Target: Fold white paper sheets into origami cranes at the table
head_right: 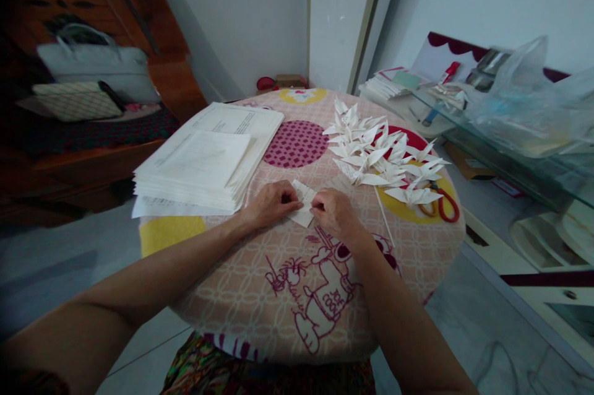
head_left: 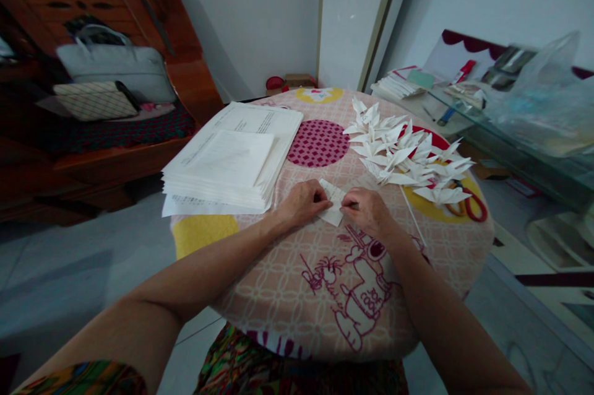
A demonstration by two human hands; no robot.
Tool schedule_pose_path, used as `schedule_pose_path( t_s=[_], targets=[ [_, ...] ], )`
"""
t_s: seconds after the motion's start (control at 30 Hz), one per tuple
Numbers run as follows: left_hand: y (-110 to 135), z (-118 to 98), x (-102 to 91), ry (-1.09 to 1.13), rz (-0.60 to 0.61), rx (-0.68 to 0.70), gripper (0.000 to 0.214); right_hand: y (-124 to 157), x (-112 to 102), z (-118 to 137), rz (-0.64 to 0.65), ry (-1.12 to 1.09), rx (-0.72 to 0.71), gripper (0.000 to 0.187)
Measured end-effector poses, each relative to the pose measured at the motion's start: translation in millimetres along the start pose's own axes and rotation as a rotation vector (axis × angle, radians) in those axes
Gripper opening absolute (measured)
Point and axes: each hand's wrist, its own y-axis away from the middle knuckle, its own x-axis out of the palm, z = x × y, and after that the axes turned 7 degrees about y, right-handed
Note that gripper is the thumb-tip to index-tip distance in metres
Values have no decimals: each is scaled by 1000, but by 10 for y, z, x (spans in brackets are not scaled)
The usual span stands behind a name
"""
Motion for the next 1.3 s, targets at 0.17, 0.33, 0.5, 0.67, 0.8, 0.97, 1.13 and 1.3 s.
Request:
schedule_pose_path(
  t_s=[0.17, 0.33, 0.5, 0.67, 0.8, 0.97, 1.13, 1.3],
  targets=[
    [-8, -12, 34, -26, -25, -6, 15, 4, -14, 18, 11, 9, -11, 12],
    [-8, -44, 52, -73, -32, -31, 15, 50, -56, -2, 71, 77, -137, 21],
    [-26, -94, 42, -174, 20, -95, 13, 110, -31, -50, 70, 131, -237, 19],
    [-43, -114, 28, -193, 35, -129, 14, 135, -36, -55, 65, 123, -260, 20],
    [-53, -113, 25, -199, 31, -149, 15, 136, -41, -48, 59, 116, -254, 20],
    [-65, -101, 30, -207, 27, -139, 14, 136, -40, -49, 60, 126, -268, 20],
    [-76, -93, 33, -216, 28, -142, 15, 140, -32, -59, 64, 151, -278, 20],
    [-80, -104, 36, -233, 27, -152, 15, 141, -29, -57, 62, 183, -280, 20]
  ],
)
